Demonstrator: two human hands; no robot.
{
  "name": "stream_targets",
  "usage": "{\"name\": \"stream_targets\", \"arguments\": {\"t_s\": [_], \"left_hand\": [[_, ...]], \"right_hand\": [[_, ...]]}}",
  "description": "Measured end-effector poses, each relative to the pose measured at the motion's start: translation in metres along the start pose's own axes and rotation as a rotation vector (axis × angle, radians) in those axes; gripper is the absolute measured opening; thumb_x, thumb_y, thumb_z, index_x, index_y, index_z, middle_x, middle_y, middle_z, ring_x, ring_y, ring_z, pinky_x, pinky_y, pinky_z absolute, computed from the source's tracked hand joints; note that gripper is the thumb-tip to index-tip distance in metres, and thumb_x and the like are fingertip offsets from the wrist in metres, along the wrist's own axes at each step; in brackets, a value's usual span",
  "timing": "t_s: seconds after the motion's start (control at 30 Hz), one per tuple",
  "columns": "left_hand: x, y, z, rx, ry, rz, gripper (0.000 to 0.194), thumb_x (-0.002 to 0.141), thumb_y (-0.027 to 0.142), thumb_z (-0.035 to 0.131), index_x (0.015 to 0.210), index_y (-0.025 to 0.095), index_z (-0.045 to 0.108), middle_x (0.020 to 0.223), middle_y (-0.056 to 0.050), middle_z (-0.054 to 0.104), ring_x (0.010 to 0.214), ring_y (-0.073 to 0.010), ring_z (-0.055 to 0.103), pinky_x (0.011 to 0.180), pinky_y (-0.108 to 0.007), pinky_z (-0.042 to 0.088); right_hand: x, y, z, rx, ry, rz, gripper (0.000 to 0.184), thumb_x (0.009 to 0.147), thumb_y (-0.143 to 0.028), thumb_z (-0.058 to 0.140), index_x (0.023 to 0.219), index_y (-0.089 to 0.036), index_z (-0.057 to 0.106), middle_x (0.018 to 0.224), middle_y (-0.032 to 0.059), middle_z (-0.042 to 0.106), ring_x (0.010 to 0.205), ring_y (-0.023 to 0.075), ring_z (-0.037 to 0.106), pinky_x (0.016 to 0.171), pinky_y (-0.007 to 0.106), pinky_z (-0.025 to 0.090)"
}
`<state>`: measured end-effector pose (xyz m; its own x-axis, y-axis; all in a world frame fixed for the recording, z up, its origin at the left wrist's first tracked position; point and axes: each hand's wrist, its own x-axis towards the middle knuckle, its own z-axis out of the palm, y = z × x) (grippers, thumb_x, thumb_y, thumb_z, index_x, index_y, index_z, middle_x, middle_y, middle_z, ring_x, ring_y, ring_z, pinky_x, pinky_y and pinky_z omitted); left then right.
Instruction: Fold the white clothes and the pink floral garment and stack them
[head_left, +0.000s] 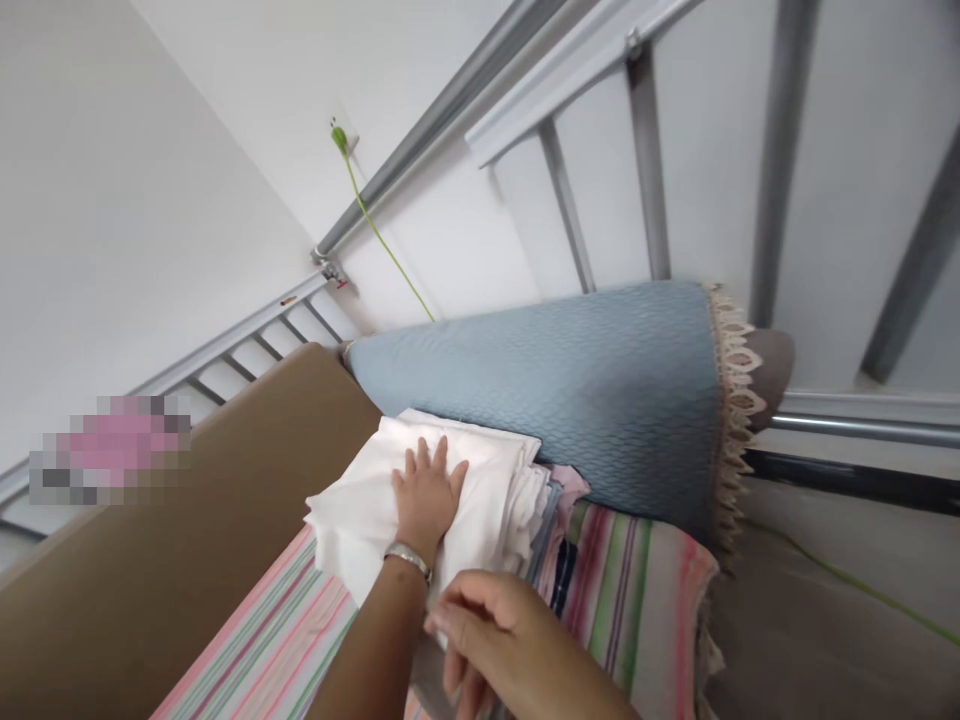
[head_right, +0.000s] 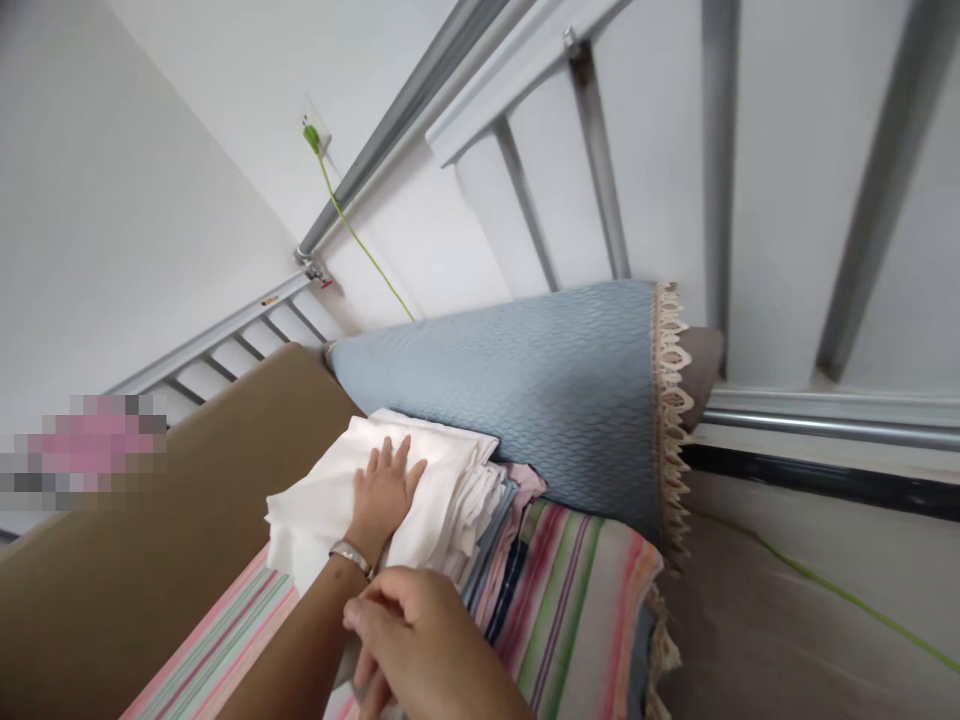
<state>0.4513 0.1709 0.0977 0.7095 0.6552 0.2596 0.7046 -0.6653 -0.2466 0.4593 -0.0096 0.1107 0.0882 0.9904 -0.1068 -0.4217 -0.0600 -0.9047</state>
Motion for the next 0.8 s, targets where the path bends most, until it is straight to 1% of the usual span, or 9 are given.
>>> {"name": "stream_targets", "arguments": {"t_s": [0.17, 0.27, 0.33, 0.4, 0.43, 0.5, 0.57, 0.63, 0.8], "left_hand": [[-0.001, -0.003, 0.004, -0.019, -0.017, -0.006, 0.061, 0.087, 0.055, 0.024, 0.140, 0.026, 0.030, 0.146, -0.016, 0.031, 0.132, -0.0378, 0.030, 0.098, -0.060, 0.033], [0.007, -0.014, -0.004, -0.120, 0.006, -0.010, 0.058, 0.088, 0.052, 0.028, 0.137, 0.023, 0.036, 0.145, -0.014, 0.035, 0.133, -0.0342, 0.030, 0.102, -0.055, 0.032], [0.021, -0.024, -0.017, -0.221, 0.082, -0.007, 0.054, 0.089, 0.048, 0.028, 0.132, 0.018, 0.044, 0.139, -0.013, 0.044, 0.130, -0.0285, 0.037, 0.104, -0.046, 0.033], [0.042, -0.031, -0.033, -0.273, 0.165, 0.004, 0.051, 0.089, 0.044, 0.028, 0.122, 0.015, 0.054, 0.126, -0.013, 0.056, 0.120, -0.0254, 0.047, 0.102, -0.040, 0.035], [0.054, -0.032, -0.039, -0.274, 0.175, 0.019, 0.049, 0.089, 0.043, 0.028, 0.116, 0.014, 0.058, 0.119, -0.012, 0.061, 0.114, -0.0251, 0.051, 0.100, -0.039, 0.036], [0.077, -0.028, -0.045, -0.253, 0.125, 0.062, 0.045, 0.088, 0.040, 0.029, 0.102, 0.014, 0.064, 0.107, -0.012, 0.066, 0.102, -0.0246, 0.056, 0.094, -0.038, 0.038], [0.096, -0.020, -0.041, -0.251, 0.035, 0.103, 0.043, 0.087, 0.039, 0.030, 0.088, 0.015, 0.067, 0.093, -0.011, 0.069, 0.089, -0.0222, 0.059, 0.085, -0.033, 0.042], [0.110, -0.012, -0.030, -0.267, -0.026, 0.114, 0.043, 0.086, 0.041, 0.032, 0.078, 0.016, 0.066, 0.080, -0.009, 0.069, 0.076, -0.0192, 0.060, 0.075, -0.029, 0.043], [0.122, -0.001, -0.006, -0.271, -0.071, 0.112, 0.049, 0.085, 0.048, 0.030, 0.067, 0.016, 0.063, 0.063, -0.006, 0.065, 0.062, -0.0163, 0.056, 0.064, -0.026, 0.040]], "right_hand": [[0.006, 0.001, -0.004, 0.138, 0.047, -0.033, 0.026, 0.075, -0.041, 0.055, 0.079, -0.016, 0.056, 0.052, -0.0042, 0.057, 0.037, 0.0074, 0.051, 0.037, 0.016, 0.034], [0.006, -0.004, -0.007, 0.208, 0.058, -0.045, 0.032, 0.072, -0.046, 0.058, 0.080, -0.015, 0.057, 0.051, -0.0039, 0.057, 0.036, 0.0074, 0.051, 0.038, 0.016, 0.035], [0.007, -0.007, -0.010, 0.257, 0.086, -0.064, 0.037, 0.070, -0.051, 0.060, 0.080, -0.015, 0.058, 0.053, -0.0033, 0.057, 0.038, 0.0077, 0.052, 0.039, 0.017, 0.035], [0.009, -0.007, -0.012, 0.305, 0.129, -0.090, 0.042, 0.068, -0.054, 0.060, 0.081, -0.015, 0.058, 0.054, -0.0029, 0.058, 0.039, 0.0080, 0.053, 0.041, 0.017, 0.036], [0.010, -0.007, -0.014, 0.330, 0.150, -0.104, 0.044, 0.067, -0.056, 0.061, 0.082, -0.015, 0.058, 0.055, -0.0028, 0.058, 0.039, 0.0080, 0.053, 0.041, 0.017, 0.036], [0.013, -0.006, -0.017, 0.376, 0.177, -0.131, 0.046, 0.067, -0.058, 0.061, 0.083, -0.015, 0.059, 0.055, -0.0027, 0.059, 0.040, 0.0080, 0.054, 0.041, 0.018, 0.035], [0.015, -0.006, -0.019, 0.416, 0.170, -0.146, 0.046, 0.068, -0.058, 0.061, 0.085, -0.015, 0.058, 0.056, -0.0024, 0.060, 0.040, 0.0082, 0.054, 0.042, 0.018, 0.035], [0.016, -0.007, -0.021, 0.447, 0.160, -0.137, 0.046, 0.068, -0.057, 0.061, 0.085, -0.015, 0.058, 0.056, -0.0024, 0.060, 0.041, 0.0084, 0.054, 0.041, 0.017, 0.035], [0.019, -0.009, -0.027, 0.560, 0.183, -0.085, 0.050, 0.064, -0.058, 0.064, 0.085, -0.014, 0.056, 0.053, -0.0028, 0.059, 0.038, 0.0082, 0.053, 0.039, 0.017, 0.035]]}}
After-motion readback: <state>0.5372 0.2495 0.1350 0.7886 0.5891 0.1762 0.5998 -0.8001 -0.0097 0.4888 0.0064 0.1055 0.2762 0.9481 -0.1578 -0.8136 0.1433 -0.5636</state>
